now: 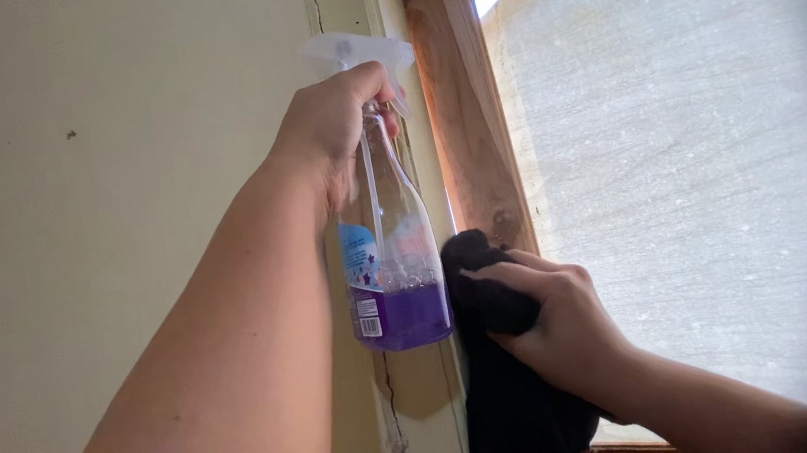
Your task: The person sprays a cleaning solution onto a wooden window frame and wipes it with a black cloth. They repeatedly spray and wipe along the bottom sill, side jambs, and top header of the frame.
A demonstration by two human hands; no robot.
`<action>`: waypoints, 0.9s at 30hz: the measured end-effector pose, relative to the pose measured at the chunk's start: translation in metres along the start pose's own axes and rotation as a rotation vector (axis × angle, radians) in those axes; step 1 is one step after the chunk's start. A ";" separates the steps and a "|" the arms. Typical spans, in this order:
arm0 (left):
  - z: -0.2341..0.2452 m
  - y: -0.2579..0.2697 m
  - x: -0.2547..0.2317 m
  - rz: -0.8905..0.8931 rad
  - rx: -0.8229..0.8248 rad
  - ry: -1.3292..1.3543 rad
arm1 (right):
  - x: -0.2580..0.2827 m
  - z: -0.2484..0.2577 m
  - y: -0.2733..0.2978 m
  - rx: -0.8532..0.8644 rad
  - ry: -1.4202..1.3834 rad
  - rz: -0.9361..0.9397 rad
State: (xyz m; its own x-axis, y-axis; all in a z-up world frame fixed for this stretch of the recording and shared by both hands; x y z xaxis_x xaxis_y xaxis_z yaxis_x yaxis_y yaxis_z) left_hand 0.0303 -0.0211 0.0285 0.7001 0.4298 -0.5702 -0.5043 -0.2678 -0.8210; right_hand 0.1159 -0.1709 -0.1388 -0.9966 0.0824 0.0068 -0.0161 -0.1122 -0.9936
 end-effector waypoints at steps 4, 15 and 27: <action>0.002 -0.001 0.003 0.039 -0.011 -0.031 | -0.006 0.016 -0.028 0.382 0.199 -0.137; 0.002 0.002 0.002 -0.038 -0.003 0.018 | -0.026 0.016 -0.215 -0.408 0.452 0.473; 0.001 0.020 0.011 -0.009 0.011 -0.012 | -0.020 -0.009 -0.157 -0.078 0.456 0.031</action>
State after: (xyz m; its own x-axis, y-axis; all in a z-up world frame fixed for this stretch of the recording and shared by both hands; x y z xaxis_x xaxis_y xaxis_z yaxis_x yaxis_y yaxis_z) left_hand 0.0276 -0.0204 0.0060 0.6988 0.4422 -0.5622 -0.5035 -0.2541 -0.8258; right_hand 0.1394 -0.1463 0.0166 -0.8587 0.5093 -0.0563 0.0370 -0.0478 -0.9982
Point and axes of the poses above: each hand's wrist, its own y-axis away from the middle knuckle, its own z-axis out of the back of the hand, x = y × z, the point moved 5 cm from there along -y, towards the middle knuckle, and after that the axes turned 5 degrees about -x, right-handed, at the moved point
